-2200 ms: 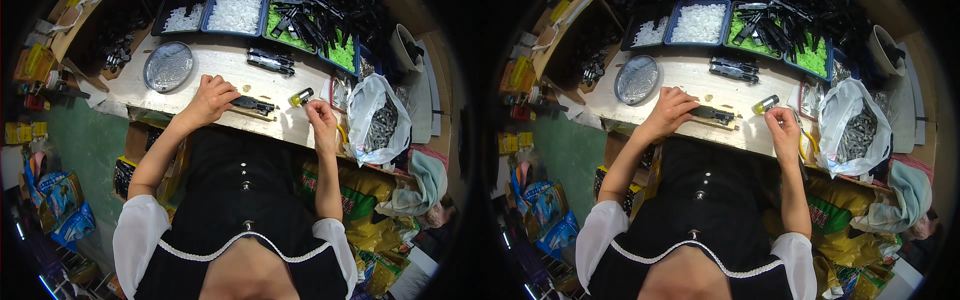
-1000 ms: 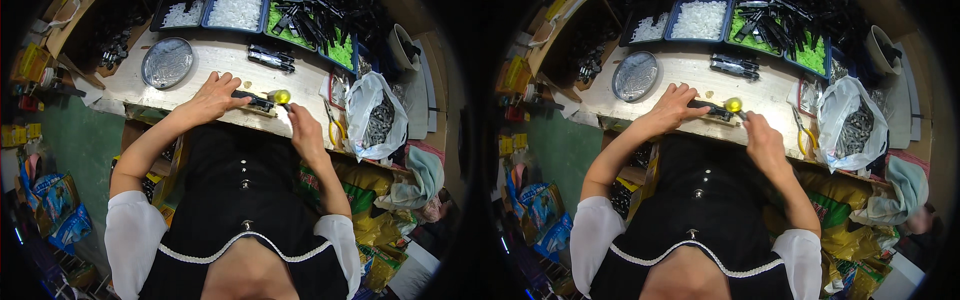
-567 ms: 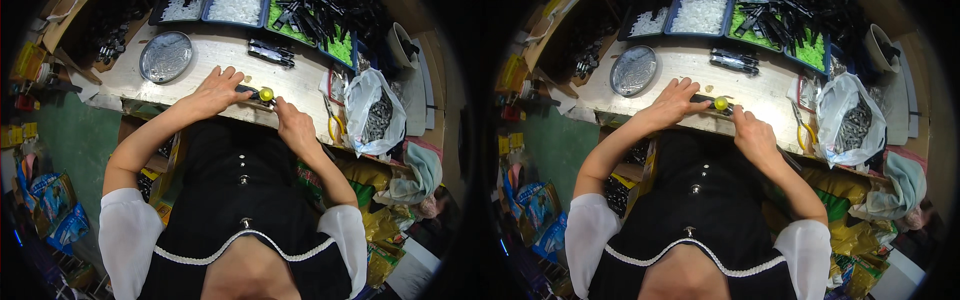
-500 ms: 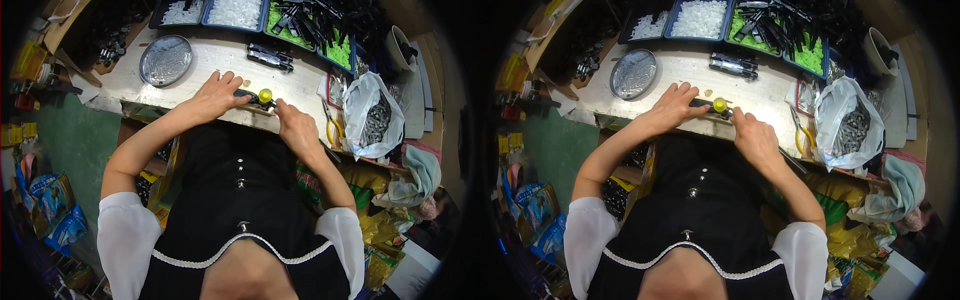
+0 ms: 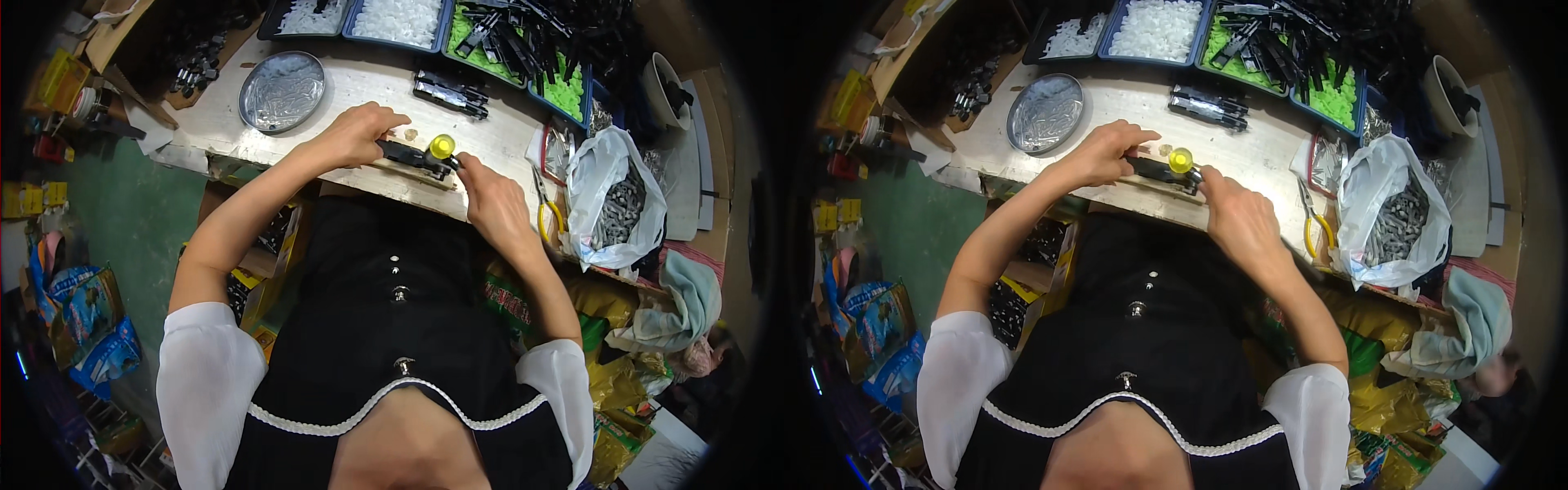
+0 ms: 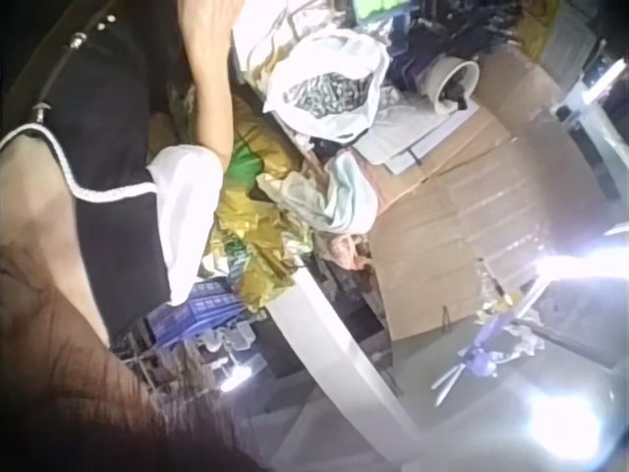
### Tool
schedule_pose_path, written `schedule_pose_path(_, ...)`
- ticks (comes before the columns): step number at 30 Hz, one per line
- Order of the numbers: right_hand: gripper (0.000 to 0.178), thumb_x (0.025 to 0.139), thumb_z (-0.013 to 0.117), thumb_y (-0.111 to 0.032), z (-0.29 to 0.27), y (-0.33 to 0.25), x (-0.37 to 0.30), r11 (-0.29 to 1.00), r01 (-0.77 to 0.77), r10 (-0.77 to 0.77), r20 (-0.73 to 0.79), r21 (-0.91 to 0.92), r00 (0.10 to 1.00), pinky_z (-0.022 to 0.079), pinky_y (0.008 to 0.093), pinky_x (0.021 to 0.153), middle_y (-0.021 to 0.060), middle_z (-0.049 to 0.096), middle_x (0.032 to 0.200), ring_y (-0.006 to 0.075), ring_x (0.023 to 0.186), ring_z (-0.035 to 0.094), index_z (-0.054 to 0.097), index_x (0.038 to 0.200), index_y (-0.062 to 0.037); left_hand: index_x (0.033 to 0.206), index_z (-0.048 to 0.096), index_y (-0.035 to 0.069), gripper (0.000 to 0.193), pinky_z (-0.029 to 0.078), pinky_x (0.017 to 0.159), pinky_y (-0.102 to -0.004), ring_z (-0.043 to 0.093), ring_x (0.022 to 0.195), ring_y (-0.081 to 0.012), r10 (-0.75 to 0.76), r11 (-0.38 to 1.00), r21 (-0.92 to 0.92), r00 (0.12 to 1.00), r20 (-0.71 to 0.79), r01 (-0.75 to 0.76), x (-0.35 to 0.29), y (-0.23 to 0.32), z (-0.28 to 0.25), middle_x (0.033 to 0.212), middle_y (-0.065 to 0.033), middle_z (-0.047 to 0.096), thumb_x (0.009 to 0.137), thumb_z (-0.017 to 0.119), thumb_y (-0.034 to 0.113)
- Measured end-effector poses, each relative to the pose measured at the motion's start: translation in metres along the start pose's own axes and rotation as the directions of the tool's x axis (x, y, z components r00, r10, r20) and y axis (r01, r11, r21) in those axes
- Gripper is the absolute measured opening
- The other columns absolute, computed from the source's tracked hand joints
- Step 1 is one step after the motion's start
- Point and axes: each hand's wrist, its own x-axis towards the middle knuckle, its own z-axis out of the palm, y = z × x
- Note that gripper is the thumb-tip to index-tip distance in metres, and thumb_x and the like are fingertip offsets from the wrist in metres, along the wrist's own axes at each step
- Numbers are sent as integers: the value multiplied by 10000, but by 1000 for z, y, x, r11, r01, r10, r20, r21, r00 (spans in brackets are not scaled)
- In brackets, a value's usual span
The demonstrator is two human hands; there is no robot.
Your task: The person assembles toy gun components by fitting plastic pieces into frames by hand and tapping parts into place with a small hammer.
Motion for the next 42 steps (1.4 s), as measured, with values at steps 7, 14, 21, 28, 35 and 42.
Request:
schedule_pose_path(7, 149, 875, 435, -126, 22, -20, 20, 991, 74, -79, 42, 111, 996, 444, 467, 547, 188, 594, 694, 372, 628, 582, 501, 973, -35, 1192, 519, 95, 637, 439, 732, -340, 522, 798, -227, -147, 971, -215, 974, -172, 109, -12, -3, 10, 810, -71, 600, 580, 659, -11)
schedule_pose_path(14, 197, 902, 417, -198, 18, -10, 45, 992, -95, 92, 38, 86, 995, 413, 497, 573, 230, 573, 660, 422, 625, 557, 503, 922, -23, 1165, 521, 67, 578, 428, 714, -342, 505, 798, -240, -14, 986, -155, 898, -440, -61, -27, 2, 32, 799, -73, 587, 613, 656, -38)
schedule_pose_path(21, 192, 909, 420, -192, -9, -5, 61, 915, -120, 167, -89, 386, 982, 393, 465, 573, 236, 571, 712, 413, 625, 540, 524, 975, -44, 1000, 574, 35, 315, 362, 754, -377, 509, 867, -260, 108, 982, 186, 794, -598, 7, -39, 31, 51, 987, -83, 551, 689, 550, -8)
schedule_pose_path(28, 217, 930, 422, -159, 19, -26, 66, 996, 51, -60, 119, 77, 991, 384, 274, 512, 92, 492, 584, 157, 535, 478, 535, 1071, -39, 1025, 562, -36, 324, 342, 954, -465, 459, 1146, -334, 225, 960, 263, 824, -521, -97, -42, 50, 91, 1173, -181, 510, 715, 521, 49)
schedule_pose_path(35, 167, 847, 477, -157, 20, -29, 69, 929, 8, 12, -52, 369, 999, 429, 458, 568, 224, 572, 643, 406, 635, 563, 539, 967, -59, 1013, 571, -53, 301, 353, 953, -453, 463, 1152, -339, 245, 959, 256, 802, -545, -119, -42, 49, 97, 1154, -188, 531, 735, 503, 40)
schedule_pose_path(42, 222, 865, 503, -206, 6, 0, 45, 936, -57, 140, -218, 348, 966, 443, 448, 577, 201, 597, 713, 389, 677, 573, 551, 1051, -95, 932, 584, 19, 268, 400, 729, -371, 553, 951, -258, 241, 967, 214, 763, -599, -138, -34, 36, 58, 1015, -110, 585, 666, 600, -16)
